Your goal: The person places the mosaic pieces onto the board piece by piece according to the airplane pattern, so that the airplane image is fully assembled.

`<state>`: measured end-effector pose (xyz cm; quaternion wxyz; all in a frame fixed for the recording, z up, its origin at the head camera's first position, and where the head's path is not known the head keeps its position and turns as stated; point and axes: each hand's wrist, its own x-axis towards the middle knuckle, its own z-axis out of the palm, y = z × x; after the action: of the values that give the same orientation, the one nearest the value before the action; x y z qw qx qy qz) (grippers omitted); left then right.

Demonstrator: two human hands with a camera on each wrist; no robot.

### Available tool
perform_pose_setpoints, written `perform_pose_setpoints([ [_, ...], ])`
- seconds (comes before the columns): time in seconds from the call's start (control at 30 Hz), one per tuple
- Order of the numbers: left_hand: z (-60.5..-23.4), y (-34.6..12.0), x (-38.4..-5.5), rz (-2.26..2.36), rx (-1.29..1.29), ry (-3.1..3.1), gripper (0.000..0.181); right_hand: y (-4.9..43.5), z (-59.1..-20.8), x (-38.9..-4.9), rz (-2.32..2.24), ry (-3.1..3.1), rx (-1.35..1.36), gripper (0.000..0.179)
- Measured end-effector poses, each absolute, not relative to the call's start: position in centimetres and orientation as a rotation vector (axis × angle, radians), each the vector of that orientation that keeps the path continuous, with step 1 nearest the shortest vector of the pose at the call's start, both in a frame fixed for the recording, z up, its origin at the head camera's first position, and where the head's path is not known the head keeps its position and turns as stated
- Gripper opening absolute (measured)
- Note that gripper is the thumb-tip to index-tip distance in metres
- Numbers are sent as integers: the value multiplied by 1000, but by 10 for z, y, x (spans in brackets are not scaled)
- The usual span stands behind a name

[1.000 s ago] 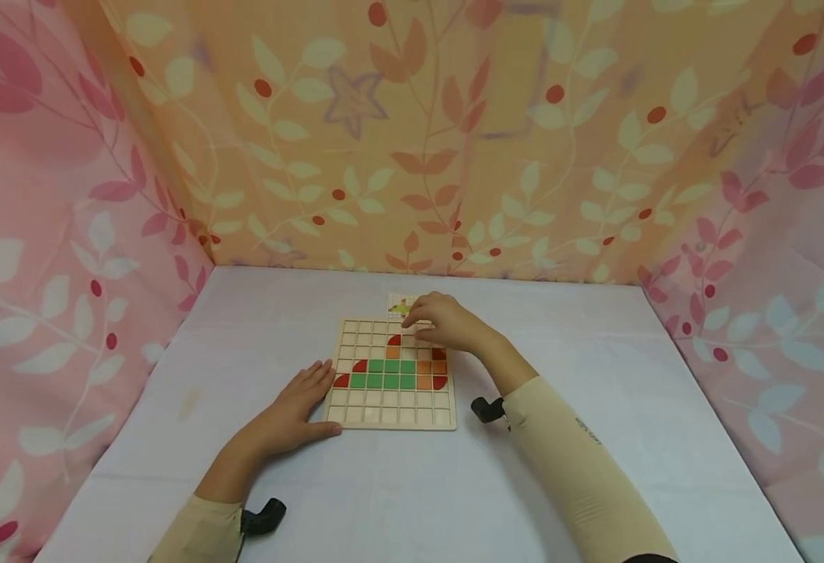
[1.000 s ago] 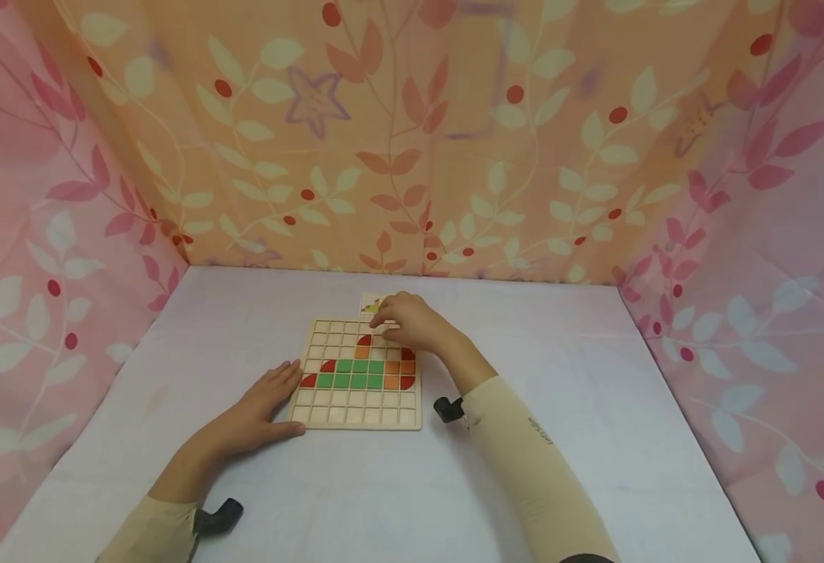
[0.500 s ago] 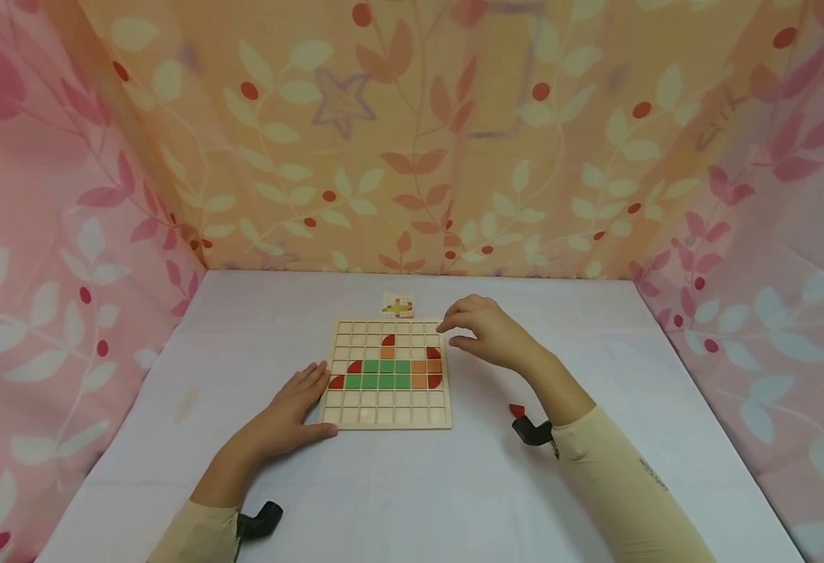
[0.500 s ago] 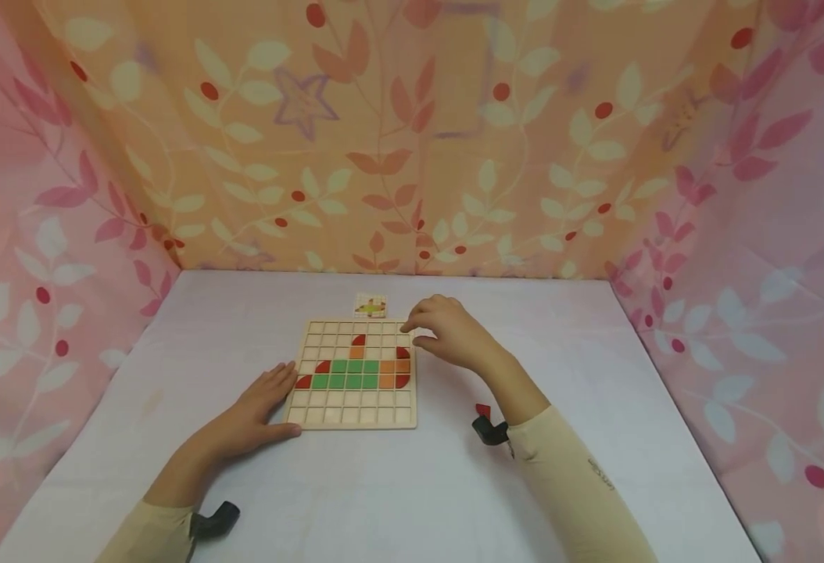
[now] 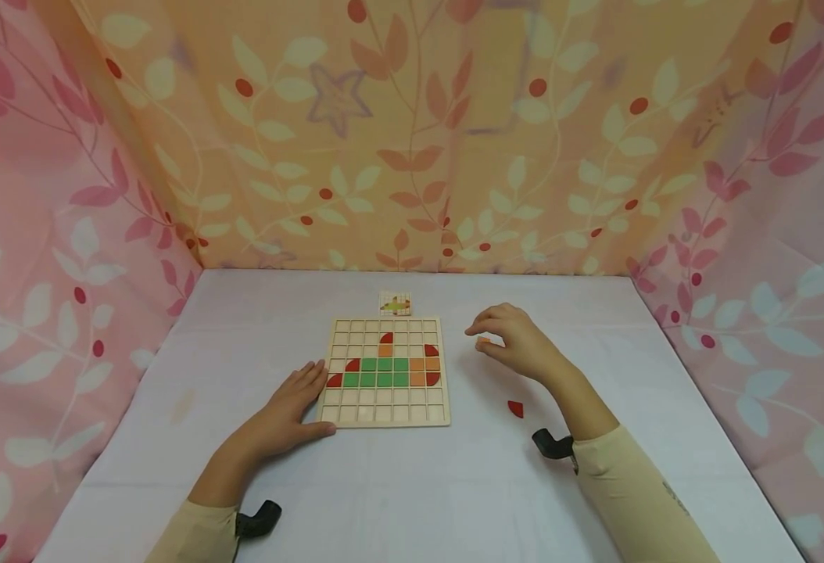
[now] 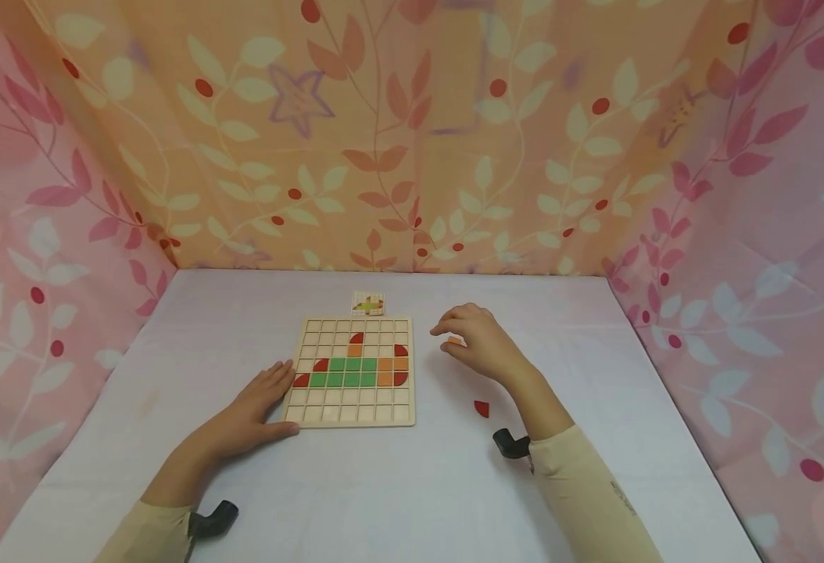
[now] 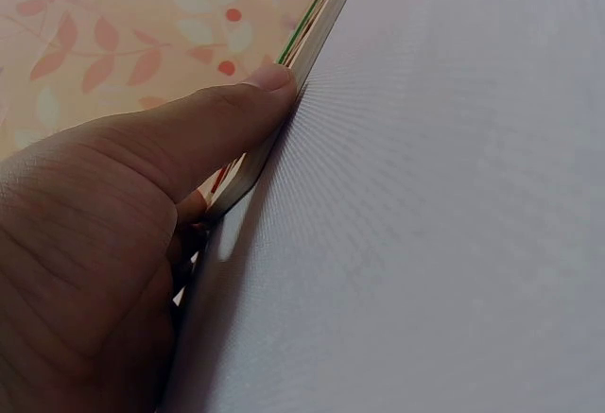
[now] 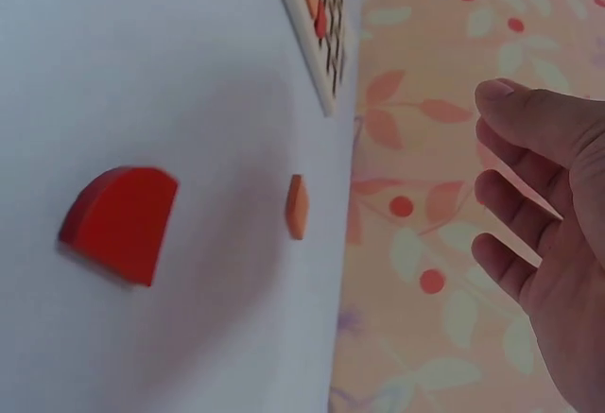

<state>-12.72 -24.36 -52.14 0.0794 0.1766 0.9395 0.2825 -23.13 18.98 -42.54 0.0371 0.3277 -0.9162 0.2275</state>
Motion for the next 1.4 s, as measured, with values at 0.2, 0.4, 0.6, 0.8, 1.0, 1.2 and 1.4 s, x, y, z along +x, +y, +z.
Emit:
perform_pose_setpoints([
  [0.2, -522, -244, -127, 840, 549, 2826, 108, 199, -438, -237, 742, -2836, 904, 24],
  [0.4, -522, -245, -127, 834, 533, 2823, 108, 203, -452, -246, 850, -2896, 773, 28],
  [0.6, -519, -244, -126, 842, 529, 2815, 107, 204, -468, -258, 888, -2949, 669, 30],
  [0.8, -519, -243, -126, 840, 522, 2820, 107, 203, -477, -266, 859, -2996, 613, 31],
  [1.0, -521, -243, -127, 838, 527, 2819, 108, 204, -484, -270, 846, -3011, 575, 31],
  [1.2, -523, -243, -128, 829, 515, 2820, 108, 204, -488, -272, 827, -3061, 526, 31],
  [1.4, -523, -243, -128, 817, 501, 2826, 109, 203, -491, -274, 776, -3067, 543, 27],
])
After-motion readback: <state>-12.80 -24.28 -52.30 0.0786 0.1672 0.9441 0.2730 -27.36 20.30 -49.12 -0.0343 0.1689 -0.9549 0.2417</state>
